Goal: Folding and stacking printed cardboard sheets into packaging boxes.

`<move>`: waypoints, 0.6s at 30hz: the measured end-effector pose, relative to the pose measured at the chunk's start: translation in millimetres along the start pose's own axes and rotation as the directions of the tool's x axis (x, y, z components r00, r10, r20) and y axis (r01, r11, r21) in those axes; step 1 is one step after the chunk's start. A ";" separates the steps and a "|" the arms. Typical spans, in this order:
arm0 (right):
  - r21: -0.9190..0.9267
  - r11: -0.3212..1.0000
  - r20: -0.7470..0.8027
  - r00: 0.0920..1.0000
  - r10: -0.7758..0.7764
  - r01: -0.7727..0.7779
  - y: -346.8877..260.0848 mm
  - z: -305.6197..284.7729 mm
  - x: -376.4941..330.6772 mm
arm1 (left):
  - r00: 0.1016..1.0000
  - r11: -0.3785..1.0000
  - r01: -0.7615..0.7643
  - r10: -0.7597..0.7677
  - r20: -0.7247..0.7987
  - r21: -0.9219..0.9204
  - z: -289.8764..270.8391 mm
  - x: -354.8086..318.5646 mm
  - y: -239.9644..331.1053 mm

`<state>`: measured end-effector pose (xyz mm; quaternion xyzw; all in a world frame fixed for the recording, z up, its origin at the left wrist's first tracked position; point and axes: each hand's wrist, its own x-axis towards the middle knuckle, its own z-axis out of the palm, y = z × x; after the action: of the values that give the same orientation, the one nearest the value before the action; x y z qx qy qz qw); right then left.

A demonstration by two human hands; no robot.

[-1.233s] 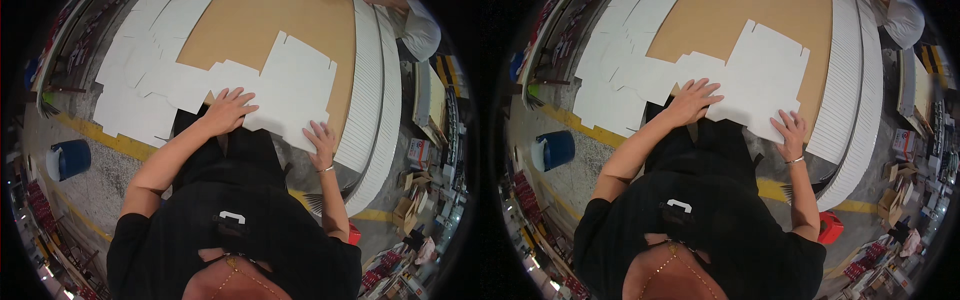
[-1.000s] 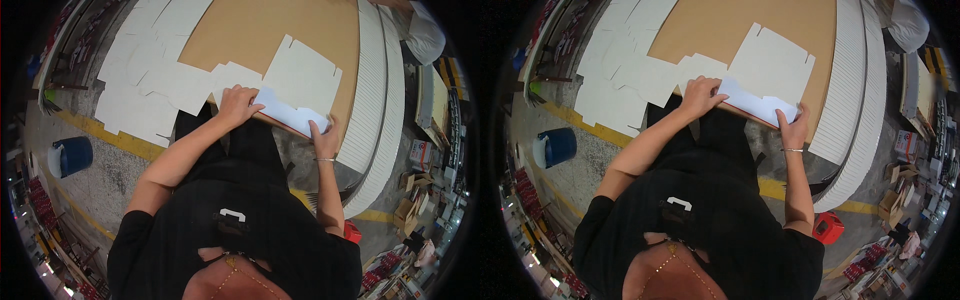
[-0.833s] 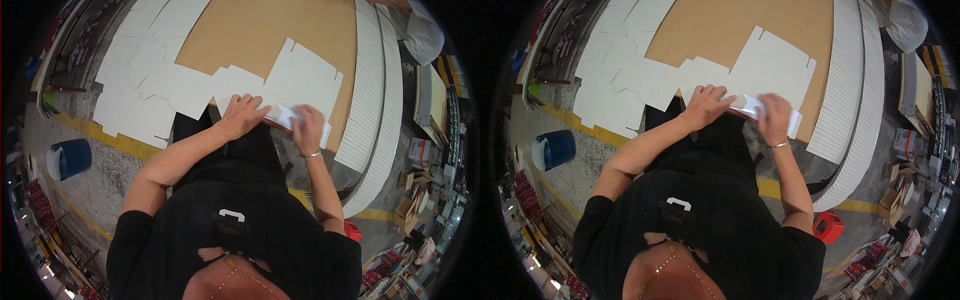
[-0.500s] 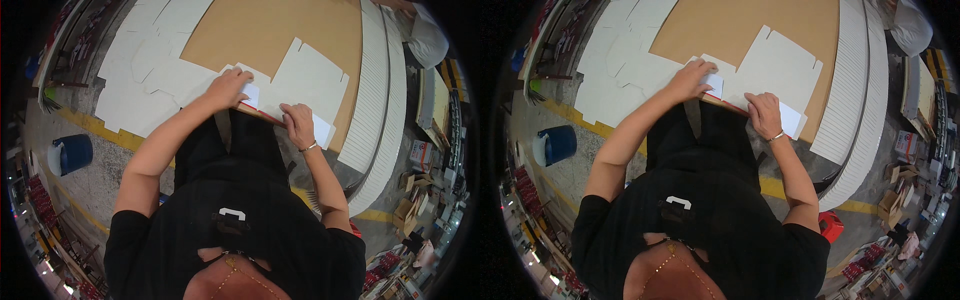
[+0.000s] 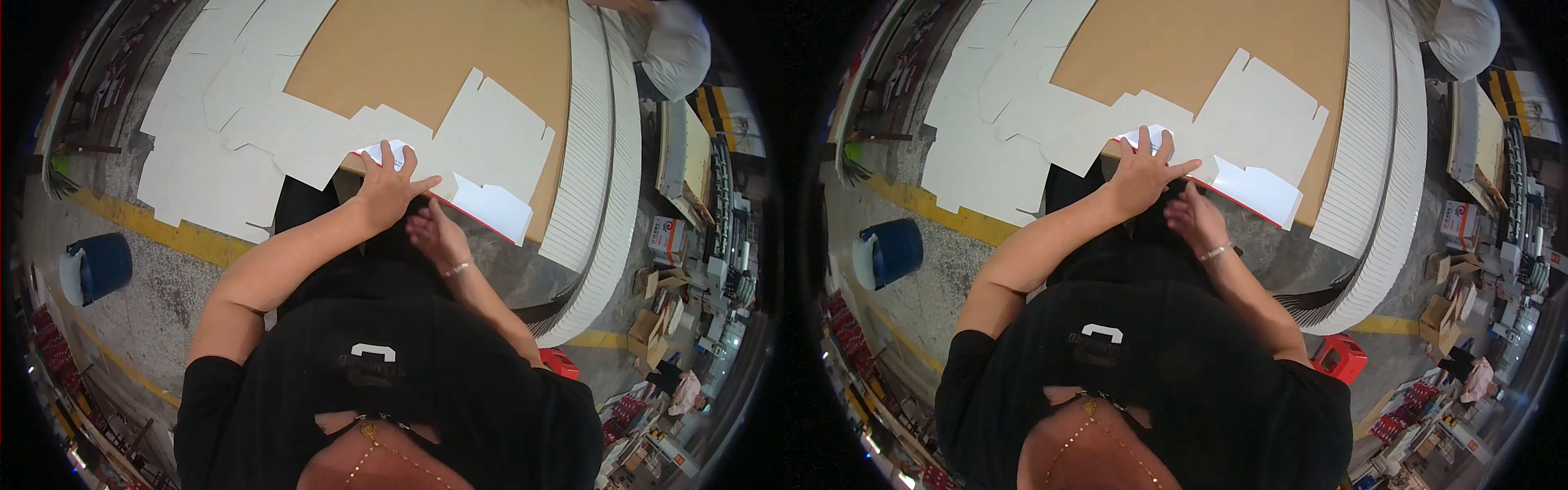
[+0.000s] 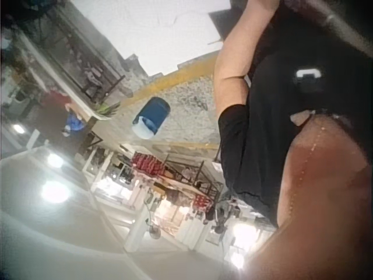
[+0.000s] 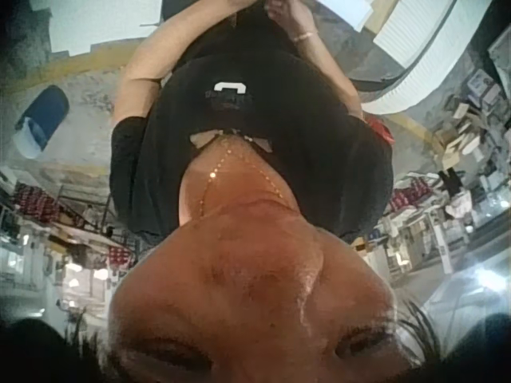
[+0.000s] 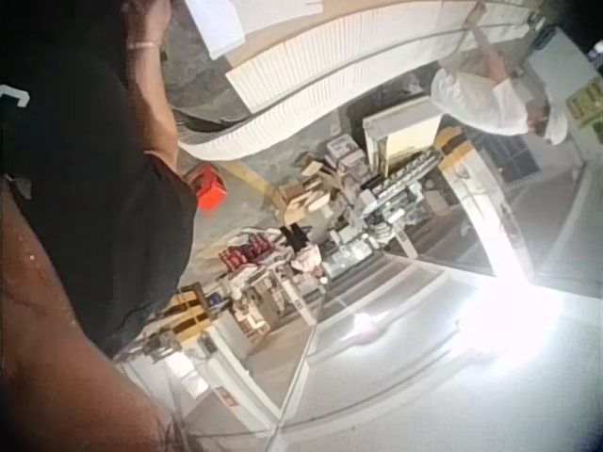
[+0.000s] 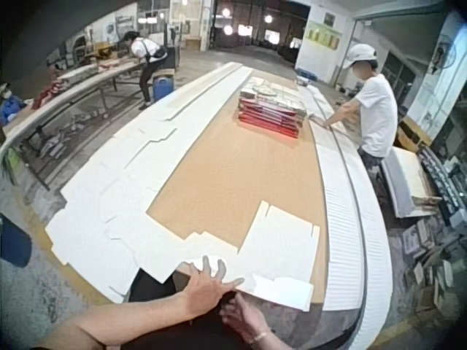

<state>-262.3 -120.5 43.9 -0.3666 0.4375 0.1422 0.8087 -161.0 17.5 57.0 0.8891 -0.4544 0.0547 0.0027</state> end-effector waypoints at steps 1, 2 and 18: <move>-0.007 1.000 0.002 1.000 -0.008 0.008 4.3 -0.5 13.3 | 1.000 1.000 -0.006 0.006 -0.015 -0.010 -1.4 0.2 -3.2; 0.055 0.992 -0.010 0.994 -0.111 0.112 6.7 -1.5 25.9 | 1.000 1.000 -0.006 0.005 -0.029 -0.007 -3.0 1.1 -4.9; -0.672 -0.549 0.533 -0.191 -0.824 0.496 -51.7 20.2 40.0 | 0.907 0.763 -0.402 0.257 -0.333 -0.506 33.2 29.6 -15.6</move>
<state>-198.5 -145.3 42.7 -0.8867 -0.0037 -0.4090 0.2156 -128.1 1.0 27.7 0.7397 -0.5962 0.0263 0.3111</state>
